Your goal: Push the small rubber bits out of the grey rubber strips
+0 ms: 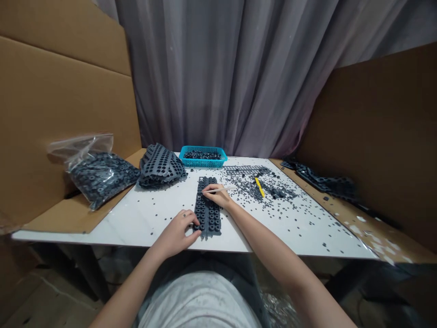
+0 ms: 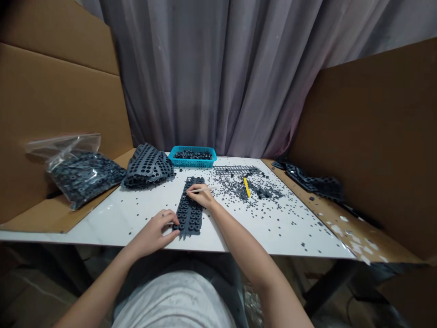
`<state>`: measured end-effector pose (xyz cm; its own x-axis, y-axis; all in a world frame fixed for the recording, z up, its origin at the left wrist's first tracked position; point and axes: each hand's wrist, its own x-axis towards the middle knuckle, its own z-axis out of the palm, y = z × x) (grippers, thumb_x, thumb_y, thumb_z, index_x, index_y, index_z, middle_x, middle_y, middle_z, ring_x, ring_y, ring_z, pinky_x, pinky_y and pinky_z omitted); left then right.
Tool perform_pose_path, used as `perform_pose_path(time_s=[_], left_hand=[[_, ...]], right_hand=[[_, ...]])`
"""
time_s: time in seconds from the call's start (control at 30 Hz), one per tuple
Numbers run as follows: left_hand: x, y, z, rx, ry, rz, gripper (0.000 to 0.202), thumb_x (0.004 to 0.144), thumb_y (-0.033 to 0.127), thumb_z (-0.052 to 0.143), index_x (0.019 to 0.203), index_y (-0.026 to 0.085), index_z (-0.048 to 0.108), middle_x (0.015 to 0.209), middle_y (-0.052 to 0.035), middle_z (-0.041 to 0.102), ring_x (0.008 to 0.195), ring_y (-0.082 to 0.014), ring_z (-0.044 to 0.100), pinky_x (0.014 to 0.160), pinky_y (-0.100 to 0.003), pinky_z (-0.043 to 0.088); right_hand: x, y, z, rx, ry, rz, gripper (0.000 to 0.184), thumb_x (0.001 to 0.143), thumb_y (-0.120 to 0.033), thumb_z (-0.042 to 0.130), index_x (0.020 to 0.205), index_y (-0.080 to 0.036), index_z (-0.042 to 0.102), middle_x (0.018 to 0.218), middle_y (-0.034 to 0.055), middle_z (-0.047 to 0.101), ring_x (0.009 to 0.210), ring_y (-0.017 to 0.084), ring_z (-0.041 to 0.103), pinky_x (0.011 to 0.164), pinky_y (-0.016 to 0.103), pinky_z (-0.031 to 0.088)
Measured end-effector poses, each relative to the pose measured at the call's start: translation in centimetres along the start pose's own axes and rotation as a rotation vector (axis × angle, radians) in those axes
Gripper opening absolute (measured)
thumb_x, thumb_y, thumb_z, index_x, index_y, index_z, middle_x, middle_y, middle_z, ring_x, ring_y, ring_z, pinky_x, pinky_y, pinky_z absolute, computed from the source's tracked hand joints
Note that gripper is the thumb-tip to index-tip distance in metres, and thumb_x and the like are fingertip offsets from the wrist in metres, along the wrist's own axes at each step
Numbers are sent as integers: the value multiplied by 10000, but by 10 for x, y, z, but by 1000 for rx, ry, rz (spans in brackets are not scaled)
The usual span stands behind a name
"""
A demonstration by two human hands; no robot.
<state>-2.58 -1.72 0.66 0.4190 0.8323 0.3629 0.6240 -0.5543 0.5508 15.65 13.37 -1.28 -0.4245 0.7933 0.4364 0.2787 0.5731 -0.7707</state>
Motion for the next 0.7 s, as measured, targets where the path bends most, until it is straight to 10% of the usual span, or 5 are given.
perform_pose_path(time_s=[0.7], left_hand=[[1,-3,0,-59,-9,-21,39,793,194,560,828,207,548,886,-23,555,906,-196,510,793,-322,427]], right_hand=[[0,2,5,-168,-10,-206,53,810,-186,558,826,-179,608,967,98,697,921,212,646,828,342,482]])
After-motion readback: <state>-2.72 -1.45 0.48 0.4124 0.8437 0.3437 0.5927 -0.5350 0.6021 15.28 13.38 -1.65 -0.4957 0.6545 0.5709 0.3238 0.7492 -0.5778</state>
